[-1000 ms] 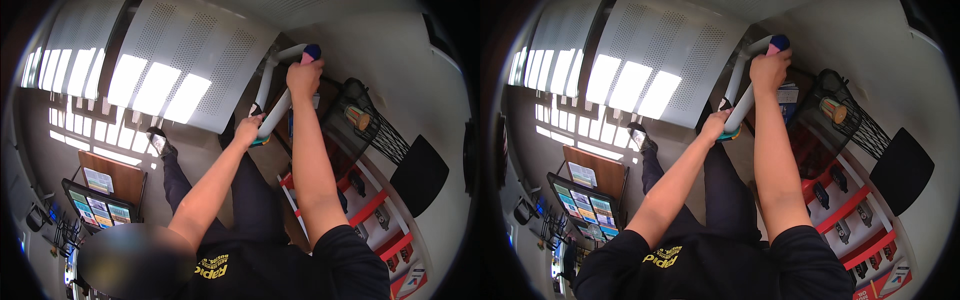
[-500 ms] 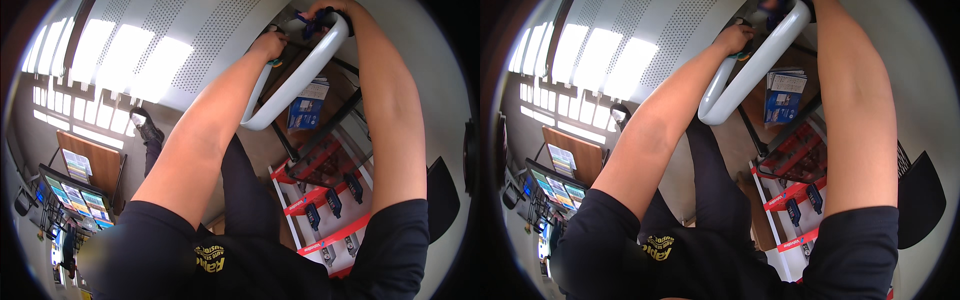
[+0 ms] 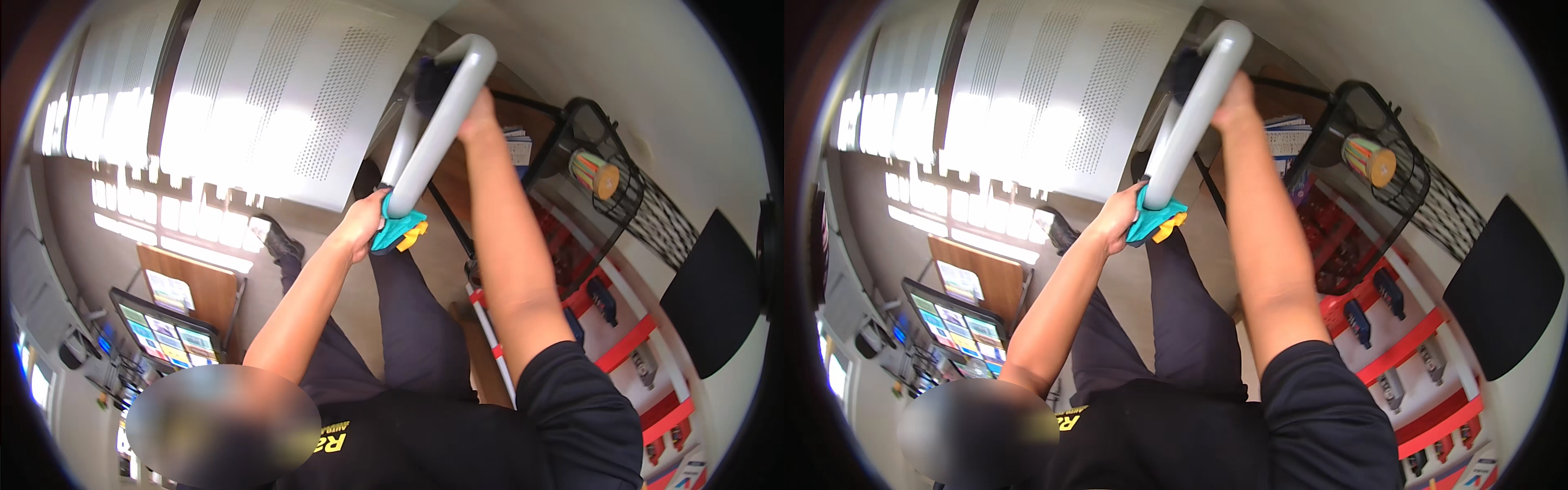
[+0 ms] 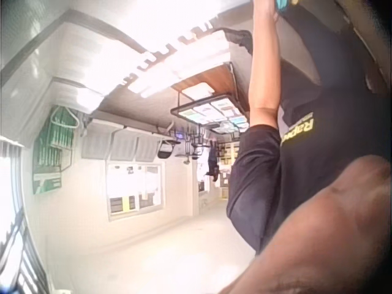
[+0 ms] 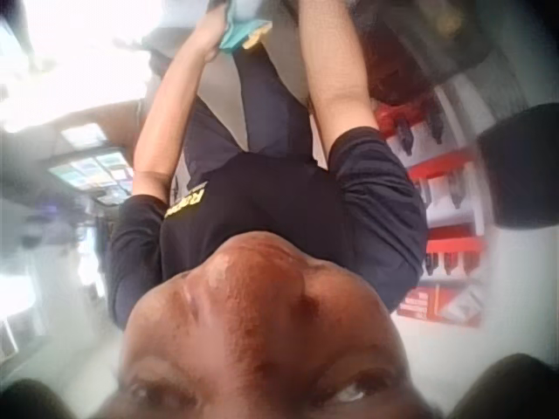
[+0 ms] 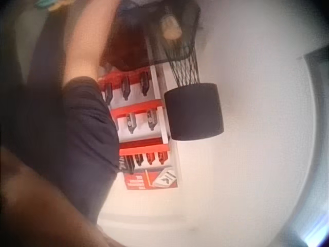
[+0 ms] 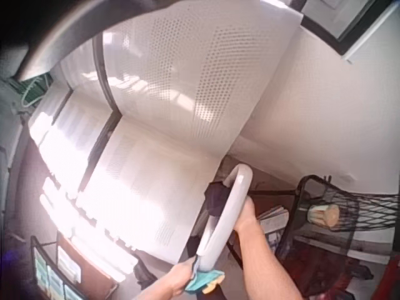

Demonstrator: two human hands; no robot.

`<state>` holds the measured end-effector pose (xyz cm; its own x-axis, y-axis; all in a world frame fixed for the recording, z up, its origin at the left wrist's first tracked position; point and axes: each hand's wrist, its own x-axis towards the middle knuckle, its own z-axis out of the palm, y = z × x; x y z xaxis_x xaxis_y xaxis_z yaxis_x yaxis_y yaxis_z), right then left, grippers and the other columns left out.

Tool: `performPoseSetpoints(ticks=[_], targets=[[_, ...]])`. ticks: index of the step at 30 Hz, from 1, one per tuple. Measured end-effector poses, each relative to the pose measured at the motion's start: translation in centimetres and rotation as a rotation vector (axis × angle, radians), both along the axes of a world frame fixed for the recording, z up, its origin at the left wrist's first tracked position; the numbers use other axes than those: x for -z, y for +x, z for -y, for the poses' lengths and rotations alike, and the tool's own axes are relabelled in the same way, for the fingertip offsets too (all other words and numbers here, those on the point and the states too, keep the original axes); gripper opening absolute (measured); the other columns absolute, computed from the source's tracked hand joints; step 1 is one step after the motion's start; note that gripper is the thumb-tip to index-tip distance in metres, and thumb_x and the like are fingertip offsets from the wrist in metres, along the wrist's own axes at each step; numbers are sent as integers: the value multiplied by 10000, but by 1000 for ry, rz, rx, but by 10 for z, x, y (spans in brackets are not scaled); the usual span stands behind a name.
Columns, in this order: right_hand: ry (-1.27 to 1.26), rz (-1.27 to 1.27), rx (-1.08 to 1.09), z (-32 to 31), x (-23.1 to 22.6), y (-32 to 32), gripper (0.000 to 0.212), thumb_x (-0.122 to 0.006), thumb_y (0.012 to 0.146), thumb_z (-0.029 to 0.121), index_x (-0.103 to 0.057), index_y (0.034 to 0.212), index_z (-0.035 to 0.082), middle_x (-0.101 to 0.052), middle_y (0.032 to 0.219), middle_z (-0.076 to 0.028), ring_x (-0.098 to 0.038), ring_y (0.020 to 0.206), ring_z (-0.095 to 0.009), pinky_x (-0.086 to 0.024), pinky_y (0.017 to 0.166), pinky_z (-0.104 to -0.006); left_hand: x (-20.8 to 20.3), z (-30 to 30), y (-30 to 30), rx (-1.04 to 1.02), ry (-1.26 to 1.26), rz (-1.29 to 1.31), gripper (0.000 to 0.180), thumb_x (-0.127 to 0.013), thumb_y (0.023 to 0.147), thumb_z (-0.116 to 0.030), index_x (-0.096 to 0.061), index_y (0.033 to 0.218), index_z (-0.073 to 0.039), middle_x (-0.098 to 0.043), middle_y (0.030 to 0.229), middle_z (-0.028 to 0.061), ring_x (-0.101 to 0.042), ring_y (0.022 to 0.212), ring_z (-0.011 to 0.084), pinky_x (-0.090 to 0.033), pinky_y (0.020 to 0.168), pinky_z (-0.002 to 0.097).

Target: The person wipes a metal security gate and then a white perforated chair using two cloths. The person moves between the gate and chair, wiping multiple sections of each object.

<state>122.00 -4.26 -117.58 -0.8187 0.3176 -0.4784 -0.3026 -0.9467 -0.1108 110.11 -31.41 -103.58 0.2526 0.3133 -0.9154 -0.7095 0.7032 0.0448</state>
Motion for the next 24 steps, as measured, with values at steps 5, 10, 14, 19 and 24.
performPoseSetpoints(ticks=[5, 10, 14, 19, 24], targets=[[45, 356, 649, 47, -101, -31, 157, -552, 1058, 236, -651, 1070, 115, -679, 1037, 4, -649, 1035, -172, -488, 1016, -351, -42, -22, -24, 518, 350, -680, 530, -484, 1078, -336, -485, 1498, -12, -720, 1099, 170, -698, 986, 274, -530, 896, 401], [770, 817, 455, 36, -139, 2, 235, -520, 1096, 294, -633, 1084, 89, -630, 1021, 13, -596, 1072, -119, -453, 1054, -341, -69, -102, -1, 789, 535, -1278, 727, -571, 1023, -274, -240, 1608, 4, -649, 1176, 297, -620, 1055, 471, -502, 893, 526], [1831, 1163, -112, 74, -160, -34, 370, -573, 1038, 285, -697, 1202, -23, -634, 1364, -96, -522, 1297, -259, -384, 1139, -391, -40, -119, 9, 477, 688, -1460, 734, -584, 996, -158, -222, 1601, 48, -594, 1237, 308, -578, 1091, 473, -493, 914, 534], [1390, 818, -336, 89, -180, 11, 281, -636, 980, 268, -771, 1105, 55, -690, 1247, -139, -623, 1131, -283, -468, 1015, -378, -39, -69, 32, 416, 708, -1465, 764, -597, 896, 15, -282, 1593, 8, -536, 1231, 227, -558, 1120, 416, -449, 984, 487], [1017, 1008, -387, 36, -167, 74, 316, -649, 1023, 289, -729, 1173, 22, -651, 1040, -23, -610, 900, -119, -495, 862, -285, -40, -3, 37, 336, 607, -1288, 659, -555, 876, 100, -457, 1506, -66, -536, 1254, 196, -564, 1141, 388, -464, 1009, 437]])
